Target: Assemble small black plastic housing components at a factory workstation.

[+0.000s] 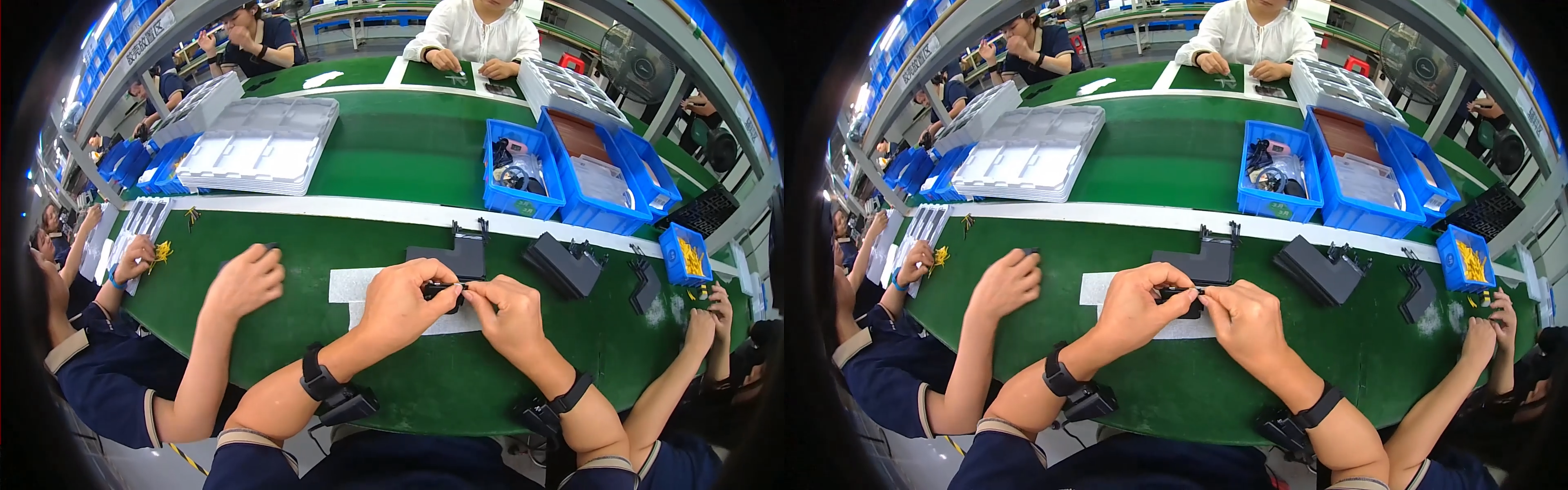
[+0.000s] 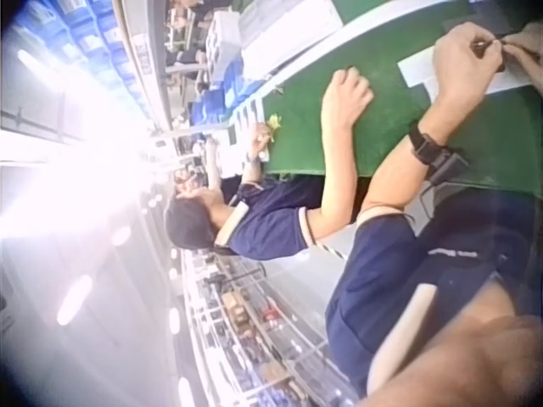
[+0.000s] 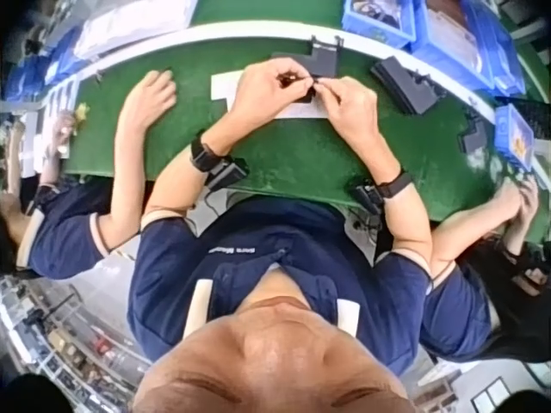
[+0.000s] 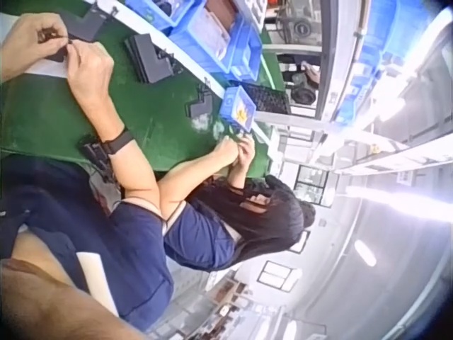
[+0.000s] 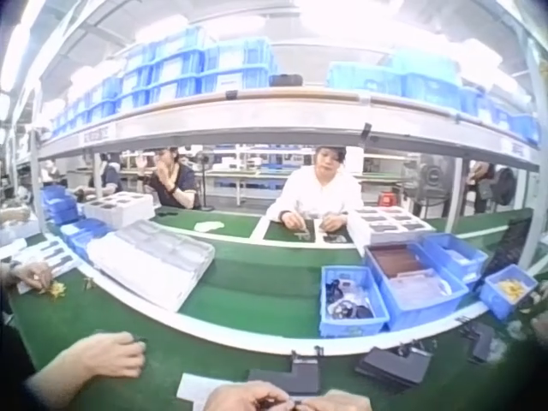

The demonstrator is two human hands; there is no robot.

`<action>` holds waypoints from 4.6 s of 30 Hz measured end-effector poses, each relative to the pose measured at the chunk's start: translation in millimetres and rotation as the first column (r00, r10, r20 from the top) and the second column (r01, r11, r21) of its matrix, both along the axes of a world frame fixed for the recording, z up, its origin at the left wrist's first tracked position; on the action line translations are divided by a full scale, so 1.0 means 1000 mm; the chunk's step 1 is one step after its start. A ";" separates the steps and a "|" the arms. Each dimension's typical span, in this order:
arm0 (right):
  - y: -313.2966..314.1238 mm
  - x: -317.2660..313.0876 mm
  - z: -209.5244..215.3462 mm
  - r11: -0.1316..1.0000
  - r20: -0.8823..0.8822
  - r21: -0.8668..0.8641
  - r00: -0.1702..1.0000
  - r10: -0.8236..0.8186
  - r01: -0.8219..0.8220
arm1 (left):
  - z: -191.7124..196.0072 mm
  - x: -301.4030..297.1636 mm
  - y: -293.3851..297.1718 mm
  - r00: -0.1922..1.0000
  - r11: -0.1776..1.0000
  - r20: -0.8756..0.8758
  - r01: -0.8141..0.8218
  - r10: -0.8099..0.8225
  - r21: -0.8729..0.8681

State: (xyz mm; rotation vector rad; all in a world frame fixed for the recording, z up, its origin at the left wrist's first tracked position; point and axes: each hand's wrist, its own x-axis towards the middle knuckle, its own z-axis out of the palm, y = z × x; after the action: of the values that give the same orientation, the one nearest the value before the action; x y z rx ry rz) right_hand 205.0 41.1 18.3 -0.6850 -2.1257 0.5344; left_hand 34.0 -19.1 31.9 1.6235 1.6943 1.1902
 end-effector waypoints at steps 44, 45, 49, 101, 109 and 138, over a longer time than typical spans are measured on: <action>-0.006 0.009 0.021 0.921 -0.035 -0.372 0.993 0.109 -0.114 | 0.000 -0.022 0.003 0.907 0.929 0.246 0.366 -0.341 -0.062; -0.006 0.009 0.020 0.901 -0.080 -0.418 0.992 0.093 -0.118 | 0.000 -0.019 0.003 0.943 0.952 0.164 0.301 -0.288 -0.057; -0.007 0.007 0.017 0.930 -0.001 -0.367 1.000 0.008 -0.008 | -0.011 -0.012 0.000 0.945 0.962 -0.275 0.225 -0.177 0.154; -0.019 -0.004 0.013 0.932 -0.237 -0.358 0.971 -0.039 -0.050 | 0.008 -0.003 -0.005 0.878 0.987 0.456 0.157 -0.146 0.014; -0.013 -0.004 0.008 0.974 -0.287 -0.213 0.958 0.009 -0.073 | 0.011 -0.001 -0.006 0.956 0.988 0.269 0.081 -0.114 0.129; -0.003 0.000 0.001 0.974 -0.050 -0.184 0.991 0.122 -0.130 | 0.018 -0.074 0.006 0.924 0.963 0.368 0.187 -0.106 -0.192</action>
State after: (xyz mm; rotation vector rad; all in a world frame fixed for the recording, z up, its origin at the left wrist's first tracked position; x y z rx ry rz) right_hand 205.1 38.2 19.1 -0.6397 -2.1104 0.8181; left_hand -40.4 -13.0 50.1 1.2848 1.3939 1.0961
